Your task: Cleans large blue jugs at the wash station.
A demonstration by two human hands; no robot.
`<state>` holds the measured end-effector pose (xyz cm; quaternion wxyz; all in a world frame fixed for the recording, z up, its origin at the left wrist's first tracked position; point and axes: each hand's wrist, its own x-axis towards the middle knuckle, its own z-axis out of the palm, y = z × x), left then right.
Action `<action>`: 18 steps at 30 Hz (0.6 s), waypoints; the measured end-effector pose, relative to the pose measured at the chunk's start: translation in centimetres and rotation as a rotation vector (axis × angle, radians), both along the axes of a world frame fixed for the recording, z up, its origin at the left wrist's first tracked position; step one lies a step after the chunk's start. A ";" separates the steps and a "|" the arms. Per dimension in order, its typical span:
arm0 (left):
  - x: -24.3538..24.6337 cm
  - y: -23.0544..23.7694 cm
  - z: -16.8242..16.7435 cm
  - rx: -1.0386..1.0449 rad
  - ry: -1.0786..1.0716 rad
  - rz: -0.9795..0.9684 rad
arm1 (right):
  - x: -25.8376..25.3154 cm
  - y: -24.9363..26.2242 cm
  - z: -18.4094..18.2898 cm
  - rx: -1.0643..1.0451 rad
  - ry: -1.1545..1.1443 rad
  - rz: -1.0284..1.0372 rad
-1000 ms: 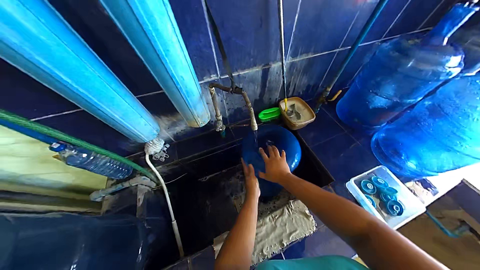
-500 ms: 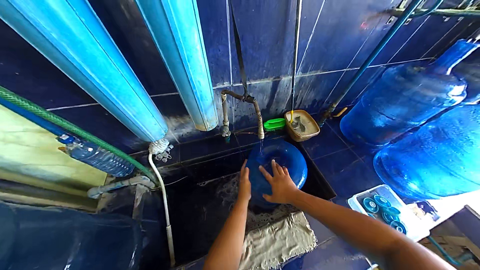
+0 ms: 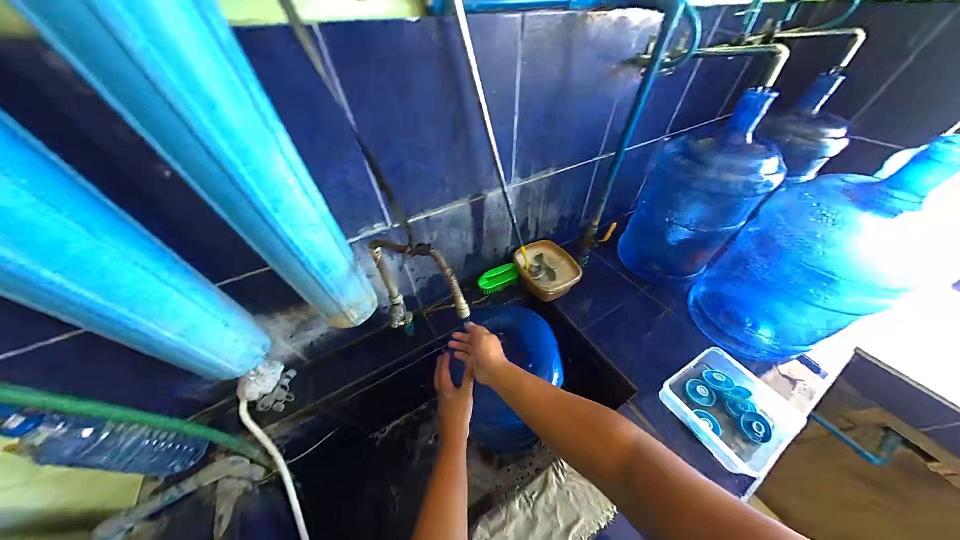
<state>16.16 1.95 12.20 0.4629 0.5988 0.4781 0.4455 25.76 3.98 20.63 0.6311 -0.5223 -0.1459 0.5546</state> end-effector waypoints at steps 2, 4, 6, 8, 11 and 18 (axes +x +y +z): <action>0.2 -1.7 1.3 -0.050 0.192 0.082 | 1.2 2.9 -0.1 -0.043 0.166 -0.016; 1.1 -2.8 1.7 -0.069 0.327 0.120 | 2.9 4.4 0.4 -0.083 0.225 0.044; 1.5 -2.4 2.0 -0.042 0.388 0.032 | 4.5 4.4 1.1 -0.138 0.174 0.213; 1.3 -0.2 2.8 -0.022 0.463 -0.183 | 5.8 3.4 1.8 -0.175 -0.073 0.522; 2.2 2.8 4.3 0.050 0.421 -0.309 | 7.8 0.4 4.9 -0.064 -0.366 0.978; 6.7 4.3 6.5 -0.053 0.853 -0.135 | 22.8 -2.1 4.9 0.373 -0.476 0.239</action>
